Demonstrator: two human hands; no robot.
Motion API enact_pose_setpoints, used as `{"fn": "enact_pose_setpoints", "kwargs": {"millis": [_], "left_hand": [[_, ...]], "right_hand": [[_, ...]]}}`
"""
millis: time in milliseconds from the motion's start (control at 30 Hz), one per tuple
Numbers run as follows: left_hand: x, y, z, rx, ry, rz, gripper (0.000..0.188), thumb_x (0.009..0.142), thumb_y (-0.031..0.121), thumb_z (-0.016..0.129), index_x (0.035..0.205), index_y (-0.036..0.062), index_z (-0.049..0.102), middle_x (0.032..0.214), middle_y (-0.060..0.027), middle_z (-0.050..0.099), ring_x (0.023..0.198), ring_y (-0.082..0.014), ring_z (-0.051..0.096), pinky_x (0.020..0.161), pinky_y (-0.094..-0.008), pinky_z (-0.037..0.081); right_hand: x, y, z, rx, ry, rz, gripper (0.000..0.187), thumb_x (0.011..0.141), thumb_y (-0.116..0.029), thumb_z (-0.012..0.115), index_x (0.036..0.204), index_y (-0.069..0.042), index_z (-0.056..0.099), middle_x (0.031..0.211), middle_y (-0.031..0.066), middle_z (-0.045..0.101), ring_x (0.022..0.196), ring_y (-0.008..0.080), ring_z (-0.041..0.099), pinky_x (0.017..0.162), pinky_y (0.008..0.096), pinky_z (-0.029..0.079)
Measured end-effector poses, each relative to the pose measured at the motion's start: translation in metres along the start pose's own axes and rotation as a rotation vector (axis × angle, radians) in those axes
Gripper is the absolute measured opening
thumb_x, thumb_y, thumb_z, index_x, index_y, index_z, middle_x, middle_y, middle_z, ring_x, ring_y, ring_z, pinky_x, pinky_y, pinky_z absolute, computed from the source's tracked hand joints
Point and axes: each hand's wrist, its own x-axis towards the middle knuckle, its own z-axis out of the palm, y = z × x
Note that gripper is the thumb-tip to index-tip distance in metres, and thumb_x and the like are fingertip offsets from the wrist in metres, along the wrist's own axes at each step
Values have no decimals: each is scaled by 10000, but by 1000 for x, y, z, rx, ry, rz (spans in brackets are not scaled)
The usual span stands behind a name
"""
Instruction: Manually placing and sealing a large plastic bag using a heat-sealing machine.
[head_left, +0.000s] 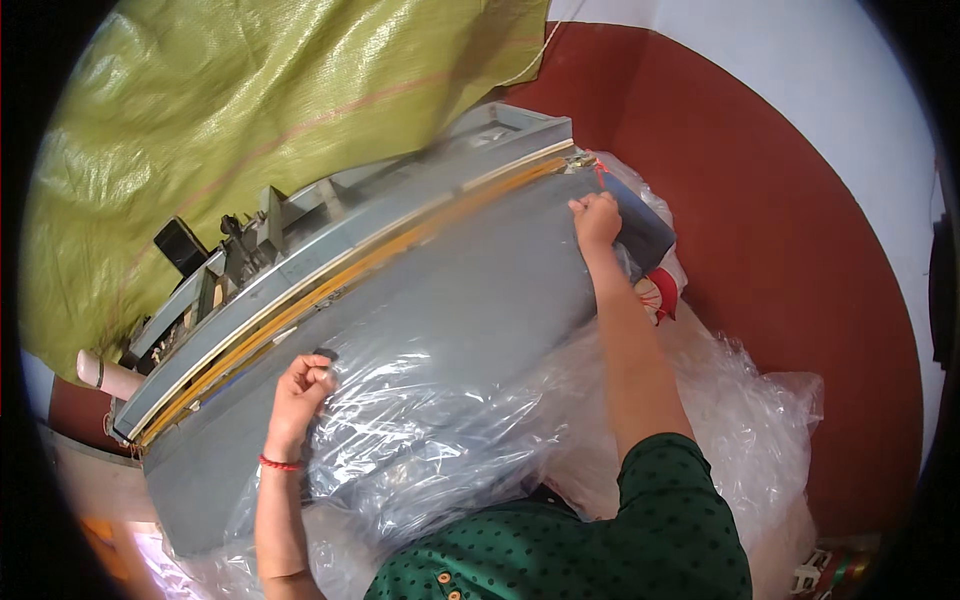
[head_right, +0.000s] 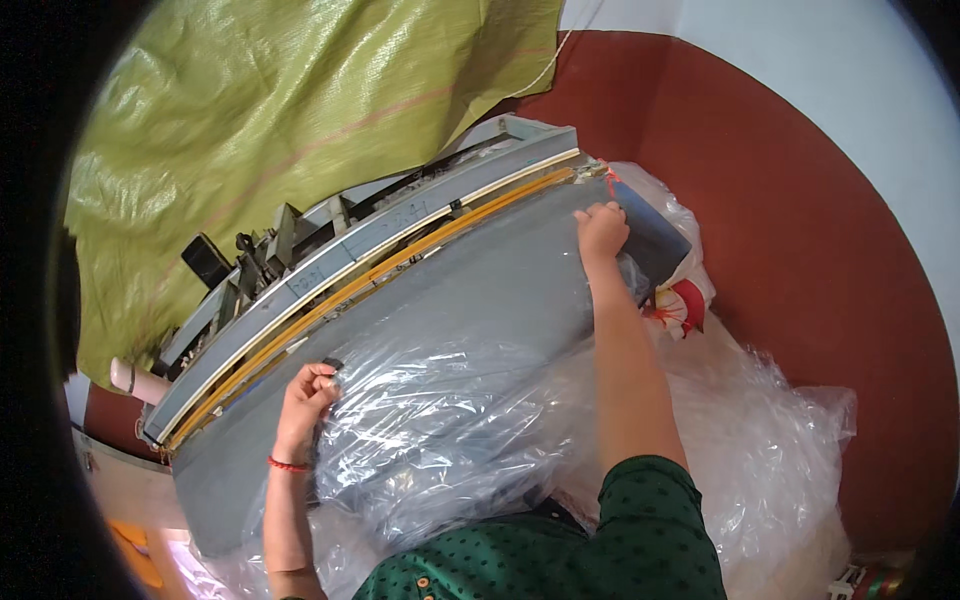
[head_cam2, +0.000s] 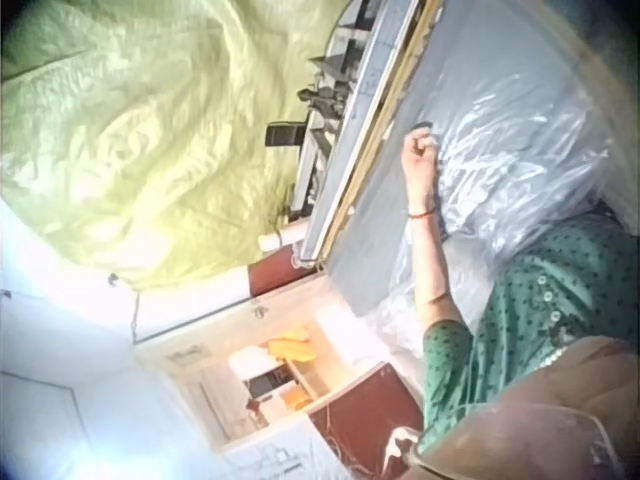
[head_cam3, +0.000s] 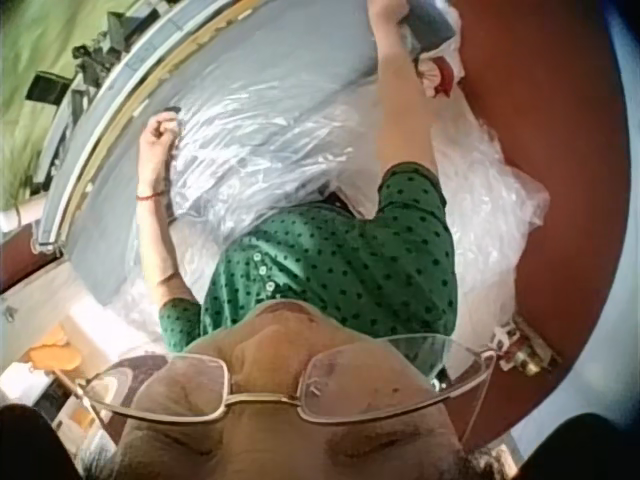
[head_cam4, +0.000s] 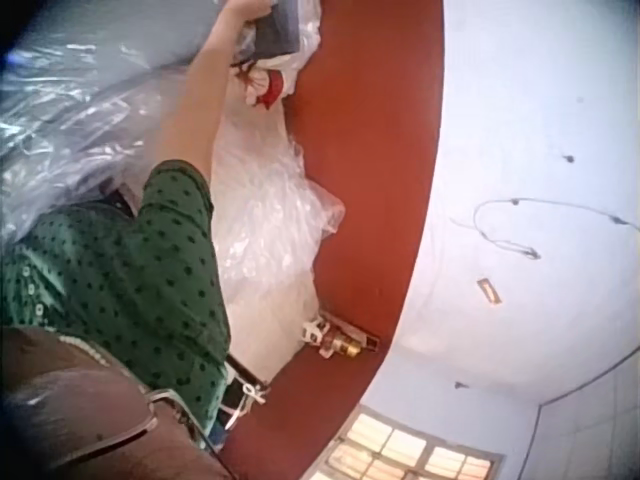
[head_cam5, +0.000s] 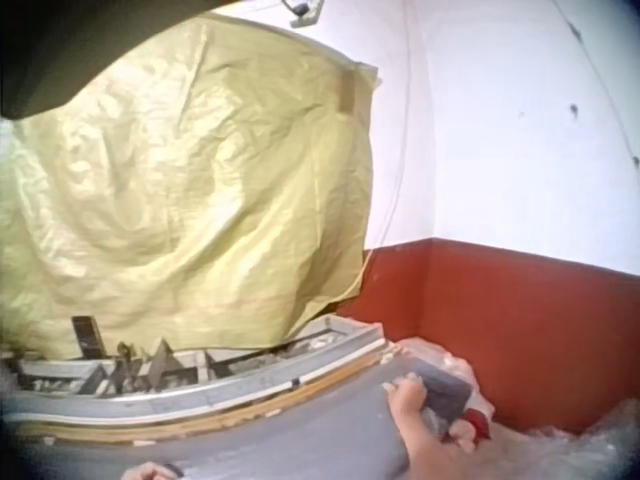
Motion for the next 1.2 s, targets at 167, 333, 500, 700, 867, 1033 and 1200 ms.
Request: {"fn": "enact_pose_setpoints", "kwargs": {"millis": [167,333,500,700,867,1033,1200], "left_hand": [[-76,21,-53,-49,-281,-223,396,656,-115,402,1009,9,530,741,-70,612,458,-59,439,421,-183,344],[-190,-34,-173,212,-391,-528,253,724,-61,471,944,23,563,789,-51,608,664,-85,569,470,-196,415],[-315,-39,-339,1407,-62,-847,148,689,113,530,758,15,616,719,-129,626,617,-252,609,562,-366,486],[-312,52,-361,1900,1688,395,207,698,54,599,896,7,563,865,-139,576,801,-290,563,697,-346,447],[-224,-41,-272,1383,635,356,321,771,132,608,1056,8,529,1186,-159,478,1143,-319,417,935,-372,349],[-202,-99,-289,1251,678,112,397,815,228,522,1125,-17,483,1247,-172,436,1168,-358,375,962,-414,317],[-187,-102,-305,1274,666,132,376,819,259,506,1098,8,509,1197,-179,475,1132,-359,407,932,-424,339]], "right_hand": [[3,19,17,-203,-18,-237,166,723,-231,605,735,-65,602,827,103,580,808,276,566,701,410,461],[-1,20,15,-182,-79,-301,146,802,-167,496,838,-91,616,886,92,595,834,272,581,728,386,457],[10,23,21,-78,-202,-135,200,857,-175,452,967,-23,524,949,203,584,904,380,539,739,446,417],[17,35,25,-202,-223,-99,213,887,-230,429,901,-22,469,911,218,575,848,405,538,704,459,406],[15,36,20,-221,-188,-99,226,885,-251,441,904,-28,471,887,218,574,825,409,538,680,461,406],[20,46,27,-216,-198,-107,233,887,-255,439,884,-25,474,888,222,568,818,410,532,663,449,405],[39,77,35,-50,-128,-118,251,879,-253,467,879,-4,489,858,184,578,793,340,547,694,399,419]]}}
